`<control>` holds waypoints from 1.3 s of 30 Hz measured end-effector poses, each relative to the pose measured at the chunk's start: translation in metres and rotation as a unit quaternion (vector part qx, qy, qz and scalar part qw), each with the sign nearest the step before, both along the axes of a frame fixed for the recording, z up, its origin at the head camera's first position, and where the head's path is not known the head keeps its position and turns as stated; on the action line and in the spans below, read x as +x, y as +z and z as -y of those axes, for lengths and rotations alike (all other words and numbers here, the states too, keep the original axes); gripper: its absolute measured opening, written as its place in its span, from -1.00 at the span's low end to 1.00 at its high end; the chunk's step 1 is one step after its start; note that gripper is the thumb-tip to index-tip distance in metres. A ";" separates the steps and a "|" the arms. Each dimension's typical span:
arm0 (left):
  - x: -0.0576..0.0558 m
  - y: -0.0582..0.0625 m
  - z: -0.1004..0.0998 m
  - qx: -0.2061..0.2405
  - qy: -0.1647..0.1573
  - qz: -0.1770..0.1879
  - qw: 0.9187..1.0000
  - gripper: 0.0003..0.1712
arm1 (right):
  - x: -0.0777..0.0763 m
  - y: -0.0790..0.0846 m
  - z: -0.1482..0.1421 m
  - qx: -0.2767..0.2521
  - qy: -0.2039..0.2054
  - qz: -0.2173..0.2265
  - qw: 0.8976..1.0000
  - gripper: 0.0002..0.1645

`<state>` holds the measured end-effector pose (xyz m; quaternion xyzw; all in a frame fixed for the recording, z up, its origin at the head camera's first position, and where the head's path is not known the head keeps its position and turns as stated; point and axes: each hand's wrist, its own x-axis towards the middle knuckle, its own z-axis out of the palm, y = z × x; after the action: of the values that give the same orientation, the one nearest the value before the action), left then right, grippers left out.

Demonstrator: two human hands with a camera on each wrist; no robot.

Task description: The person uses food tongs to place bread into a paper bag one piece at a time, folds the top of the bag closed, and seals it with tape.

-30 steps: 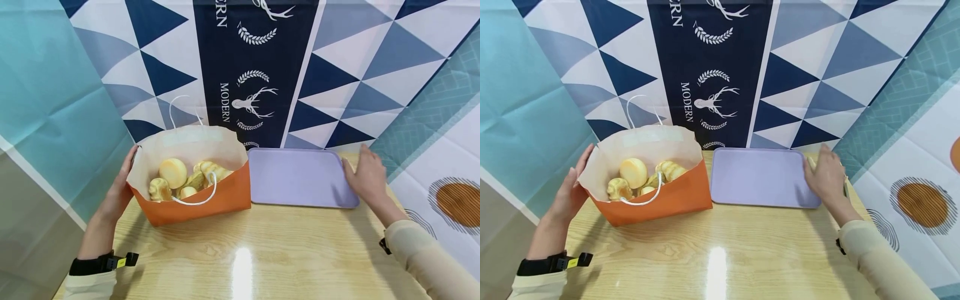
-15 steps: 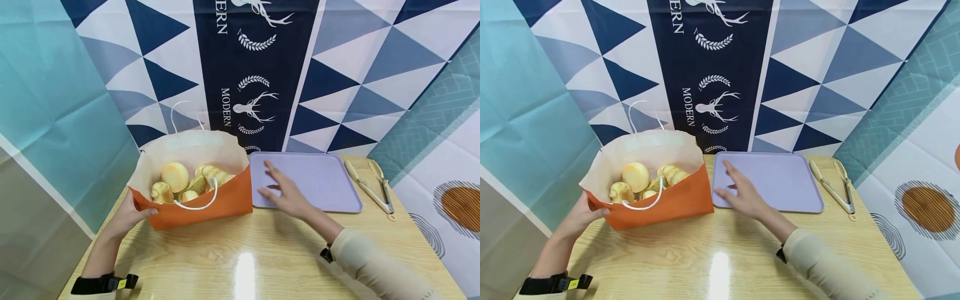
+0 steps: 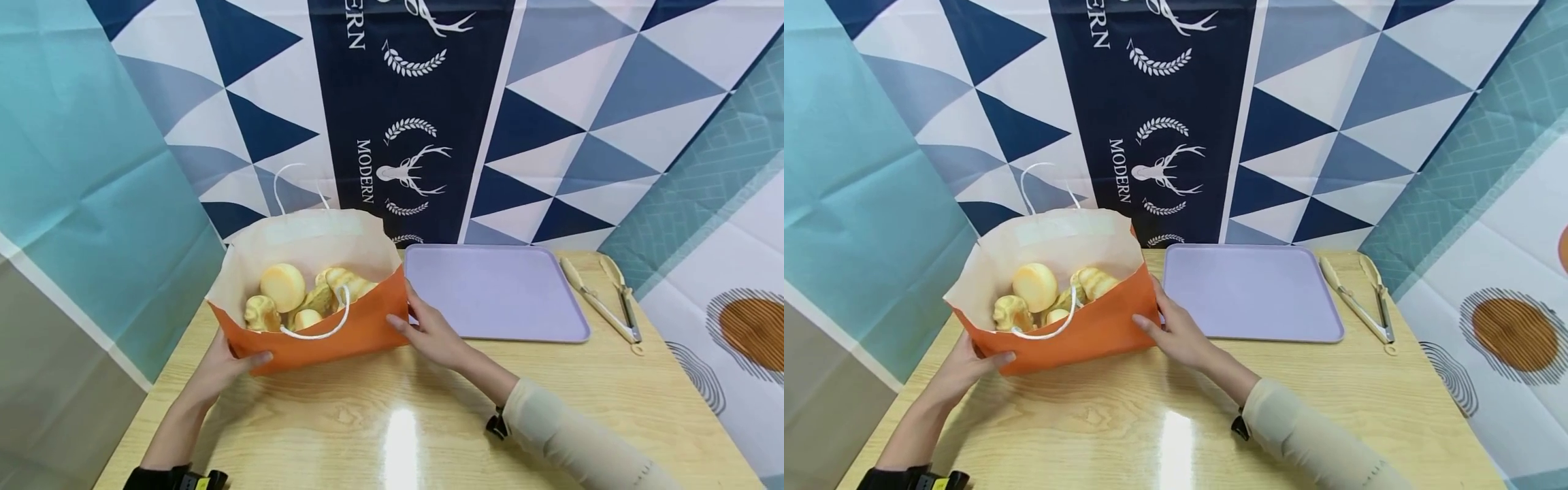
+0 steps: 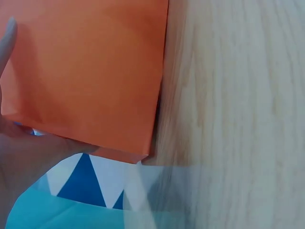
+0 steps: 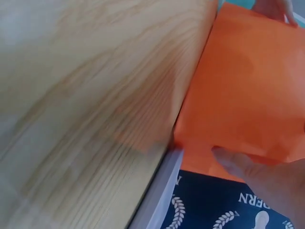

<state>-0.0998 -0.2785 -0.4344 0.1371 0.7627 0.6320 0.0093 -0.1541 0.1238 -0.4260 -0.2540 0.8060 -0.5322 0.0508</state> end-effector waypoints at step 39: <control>-0.129 -0.015 0.015 0.074 0.060 0.084 0.992 -0.46 | -0.092 -0.023 0.056 0.028 -0.125 0.011 0.992 0.07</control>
<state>-0.2288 -0.2939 -0.4498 0.0380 0.7172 0.6954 0.0249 -0.2465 0.0677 -0.4493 -0.1434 0.8456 -0.5142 -0.0002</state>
